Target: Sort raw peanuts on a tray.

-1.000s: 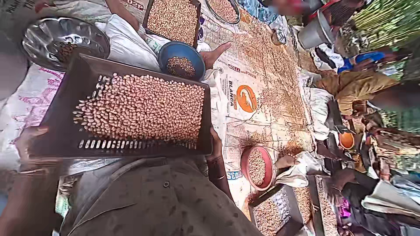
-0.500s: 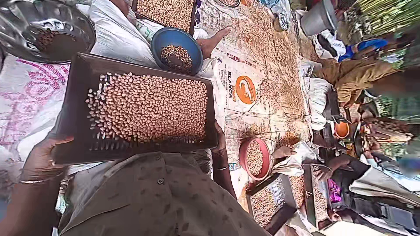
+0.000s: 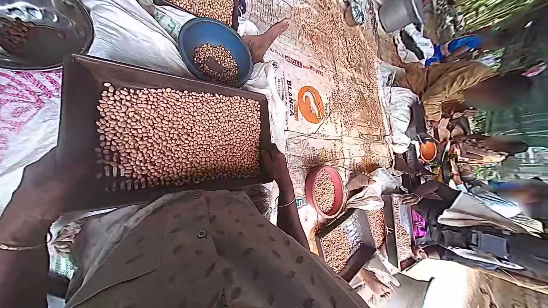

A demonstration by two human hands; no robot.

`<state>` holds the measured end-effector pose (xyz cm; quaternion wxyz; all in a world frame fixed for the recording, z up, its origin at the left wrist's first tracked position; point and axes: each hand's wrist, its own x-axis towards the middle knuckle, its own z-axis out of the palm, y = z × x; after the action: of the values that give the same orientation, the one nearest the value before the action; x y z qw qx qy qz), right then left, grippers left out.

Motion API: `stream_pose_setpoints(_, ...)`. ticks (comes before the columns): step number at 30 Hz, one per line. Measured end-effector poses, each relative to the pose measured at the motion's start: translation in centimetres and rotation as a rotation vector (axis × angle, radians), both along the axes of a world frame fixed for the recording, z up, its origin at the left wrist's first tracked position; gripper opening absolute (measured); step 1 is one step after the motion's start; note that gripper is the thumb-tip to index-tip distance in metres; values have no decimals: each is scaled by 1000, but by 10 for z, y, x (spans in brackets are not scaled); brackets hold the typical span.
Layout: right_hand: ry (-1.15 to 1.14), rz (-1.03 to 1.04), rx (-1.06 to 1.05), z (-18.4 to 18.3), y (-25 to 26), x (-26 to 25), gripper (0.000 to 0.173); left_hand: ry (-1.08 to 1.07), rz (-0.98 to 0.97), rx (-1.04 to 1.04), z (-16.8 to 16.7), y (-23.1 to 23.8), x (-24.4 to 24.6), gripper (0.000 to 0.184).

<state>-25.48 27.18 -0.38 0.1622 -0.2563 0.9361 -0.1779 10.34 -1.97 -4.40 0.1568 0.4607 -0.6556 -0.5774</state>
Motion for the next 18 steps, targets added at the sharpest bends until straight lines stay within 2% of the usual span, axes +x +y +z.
stream_pose_setpoints(3,225,6,-172,7,-13,-3,41,24,19,44,11,2,-4,47)
stream_pose_setpoints(6,427,85,-436,25,-46,-10,29,54,19,62,0,-2,-1,44)
stream_pose_setpoints(10,225,382,-617,25,-102,-19,24,51,27,88,4,0,-2,43)
stream_pose_setpoints(13,172,500,-499,14,-137,-17,24,73,29,84,-5,-3,0,43)
stream_pose_setpoints(15,238,514,-366,6,-151,-11,25,94,10,82,-20,-7,6,46)
stream_pose_setpoints(18,364,489,-202,-7,-160,-4,25,121,-5,73,-19,-8,6,49)
